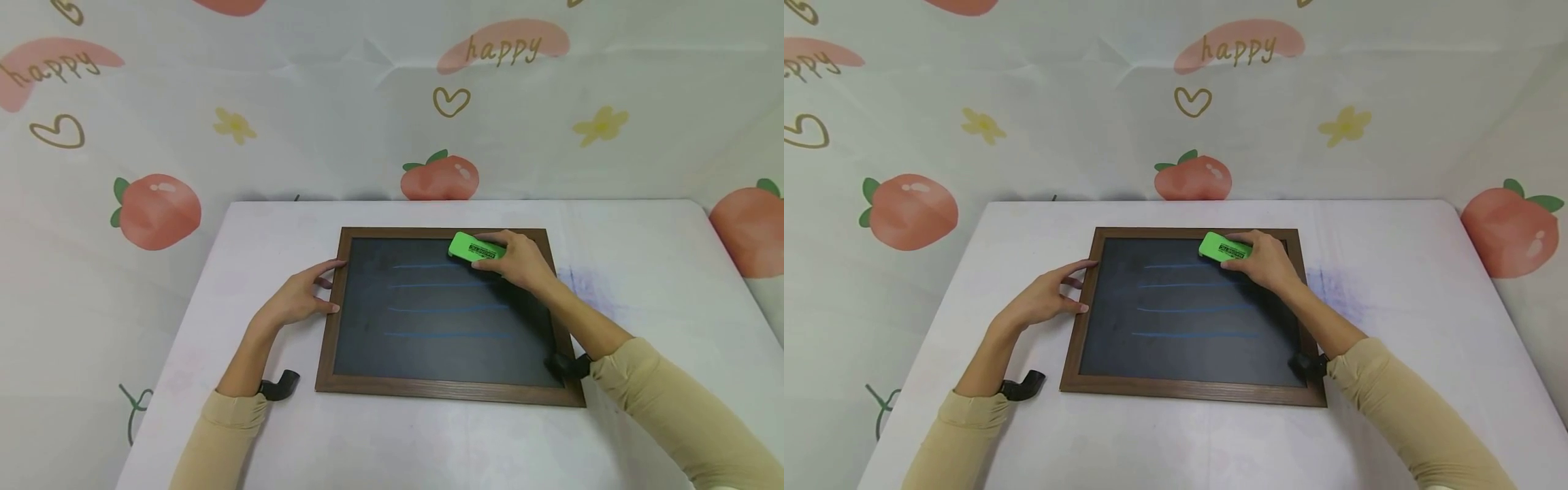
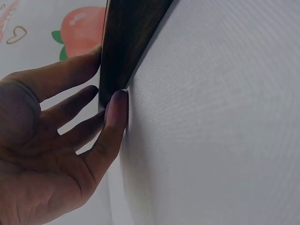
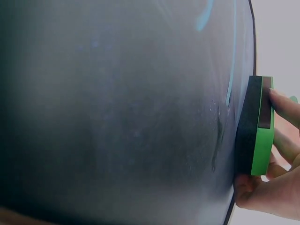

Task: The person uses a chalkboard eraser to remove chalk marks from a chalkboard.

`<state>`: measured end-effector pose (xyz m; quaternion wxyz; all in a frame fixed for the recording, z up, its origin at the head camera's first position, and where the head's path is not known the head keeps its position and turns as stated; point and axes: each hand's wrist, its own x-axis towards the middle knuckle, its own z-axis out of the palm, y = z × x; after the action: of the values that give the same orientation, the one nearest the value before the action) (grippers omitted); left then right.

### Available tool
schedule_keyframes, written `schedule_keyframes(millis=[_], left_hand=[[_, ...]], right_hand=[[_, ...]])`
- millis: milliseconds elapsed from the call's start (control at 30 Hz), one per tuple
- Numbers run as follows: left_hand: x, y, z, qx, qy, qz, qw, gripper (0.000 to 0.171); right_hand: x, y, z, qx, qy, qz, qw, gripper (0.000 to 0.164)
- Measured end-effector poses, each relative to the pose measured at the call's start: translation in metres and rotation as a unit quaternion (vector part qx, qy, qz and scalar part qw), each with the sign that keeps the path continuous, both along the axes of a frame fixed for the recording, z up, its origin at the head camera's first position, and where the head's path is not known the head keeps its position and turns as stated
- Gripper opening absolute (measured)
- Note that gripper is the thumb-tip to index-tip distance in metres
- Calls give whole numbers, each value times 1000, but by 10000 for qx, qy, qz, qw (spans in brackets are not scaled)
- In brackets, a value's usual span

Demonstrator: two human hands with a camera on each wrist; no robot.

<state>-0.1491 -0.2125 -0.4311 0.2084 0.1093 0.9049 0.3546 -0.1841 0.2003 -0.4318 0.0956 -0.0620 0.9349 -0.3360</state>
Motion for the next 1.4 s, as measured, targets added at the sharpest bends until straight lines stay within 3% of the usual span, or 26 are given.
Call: schedule_keyframes(millis=[467, 800, 1400], left_hand=[[-1, 0, 0, -39, -132, 3, 9999, 88], [2, 0, 1, 425, -417, 35, 9982, 88], [0, 1, 2, 196, -325, -142, 9992, 88]], right_hand=[[-4, -18, 1, -150, -16, 128, 9998, 59], [-6, -28, -1, -176, 9, 138, 9998, 60], [-6, -66, -4, -401, 189, 406, 9982, 60]])
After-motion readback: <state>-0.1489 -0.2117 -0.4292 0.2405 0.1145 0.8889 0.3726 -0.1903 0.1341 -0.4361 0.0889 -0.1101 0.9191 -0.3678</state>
